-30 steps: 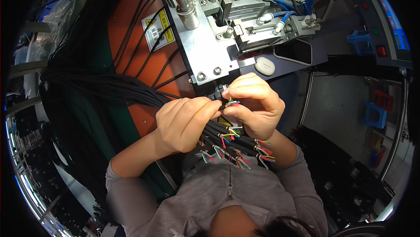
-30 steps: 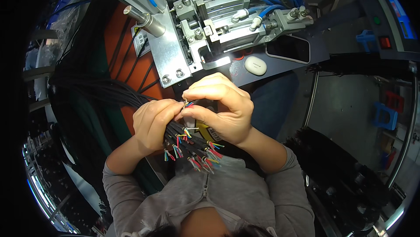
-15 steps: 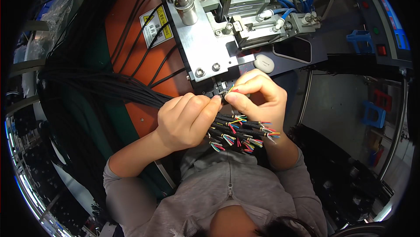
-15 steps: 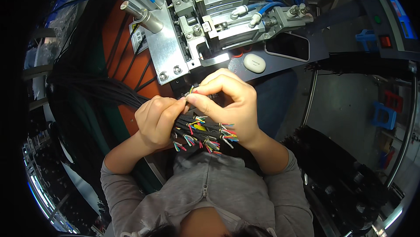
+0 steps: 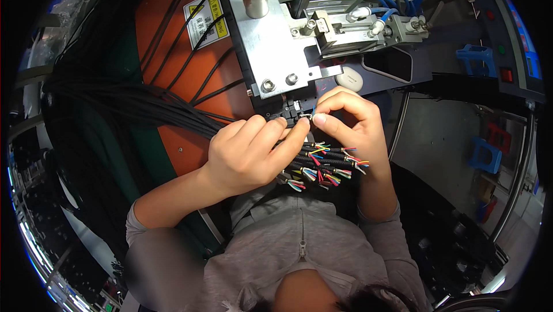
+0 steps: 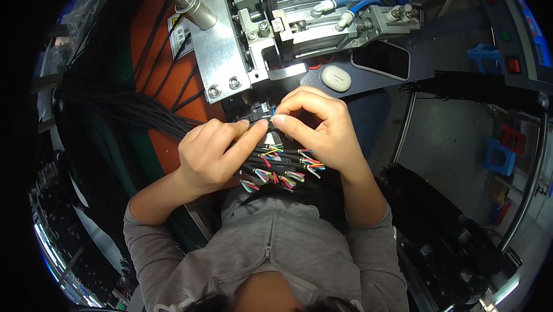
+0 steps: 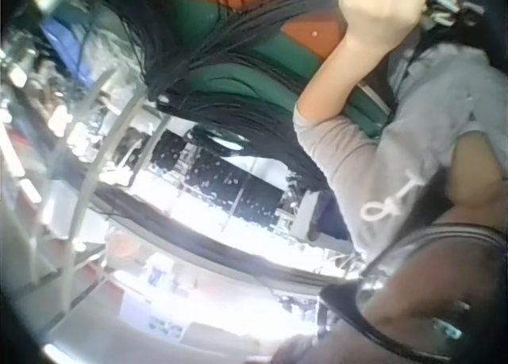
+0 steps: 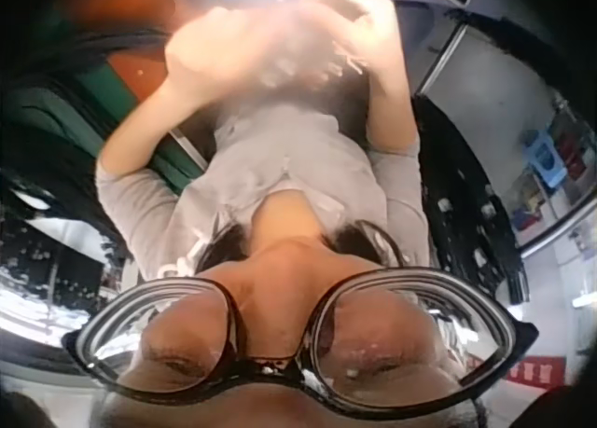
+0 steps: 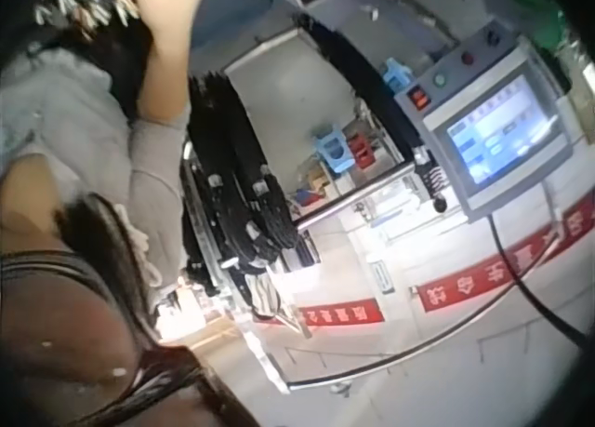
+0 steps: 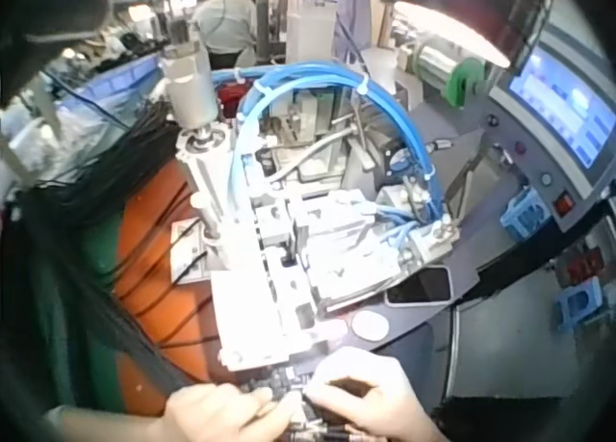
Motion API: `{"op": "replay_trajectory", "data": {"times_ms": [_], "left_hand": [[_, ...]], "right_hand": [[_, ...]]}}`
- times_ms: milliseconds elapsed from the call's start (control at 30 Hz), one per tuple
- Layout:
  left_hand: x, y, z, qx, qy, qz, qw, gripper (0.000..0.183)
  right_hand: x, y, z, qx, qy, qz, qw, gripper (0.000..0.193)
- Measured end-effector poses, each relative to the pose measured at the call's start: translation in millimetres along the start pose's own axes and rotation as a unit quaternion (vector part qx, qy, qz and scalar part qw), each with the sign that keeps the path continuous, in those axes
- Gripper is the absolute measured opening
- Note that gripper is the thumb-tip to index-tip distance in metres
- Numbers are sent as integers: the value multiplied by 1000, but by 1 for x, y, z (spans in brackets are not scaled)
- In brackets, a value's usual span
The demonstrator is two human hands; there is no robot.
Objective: The person is crimping electrical wires using a machine in a factory setting. They repeatedly pick up black cables, strip the ends to reveal colored inner wires, and insert them into a crimping tool to attach connectors. The person handles the wires one at a time, feeding them into the machine and removing the finished units.
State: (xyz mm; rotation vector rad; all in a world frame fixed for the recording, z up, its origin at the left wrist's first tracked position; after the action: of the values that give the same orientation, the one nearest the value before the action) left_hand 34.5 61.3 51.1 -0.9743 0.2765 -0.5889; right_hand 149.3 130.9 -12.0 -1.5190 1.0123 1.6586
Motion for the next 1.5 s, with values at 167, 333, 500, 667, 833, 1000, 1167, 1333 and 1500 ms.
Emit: {"op": "replay_trajectory", "data": {"times_ms": [167,333,500,667,833,1000,1167,1333,1500], "left_hand": [[-1,12,0,-69,-28,27,997,38],[-4,17,1,-109,-57,53,991,38],[-2,18,-1,-117,-63,73,988,38],[-4,16,1,-102,-66,61,991,34],[-7,15,-1,-63,-58,47,995,28],[-10,13,2,-37,-48,41,997,24],[-12,14,2,-36,-54,43,997,23],[-13,12,3,-69,-72,64,993,23],[-11,13,2,-85,-71,72,991,25]], "right_hand": [[-16,5,9,51,-128,-198,971,7],[-17,16,8,56,-157,-270,948,6],[-17,18,1,76,-203,-270,938,7],[-5,11,4,112,-165,-224,954,7],[38,-1,4,139,7,-31,990,6],[63,4,1,119,113,134,977,6],[5,10,7,123,-135,-139,973,9],[27,-2,2,152,-37,-111,981,8],[25,1,7,115,-17,-99,988,8]]}}
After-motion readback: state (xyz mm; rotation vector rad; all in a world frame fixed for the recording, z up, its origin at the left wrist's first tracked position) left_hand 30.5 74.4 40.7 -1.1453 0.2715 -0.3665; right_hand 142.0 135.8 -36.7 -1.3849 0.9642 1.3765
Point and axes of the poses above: each hand's wrist, its own z-axis towards the middle knuckle, its own y-axis out of the palm, x = y × z, the point moved 9 cm from there along z, towards the middle knuckle, and after that the axes turned 9 degrees about z, right-handed, at the moved point
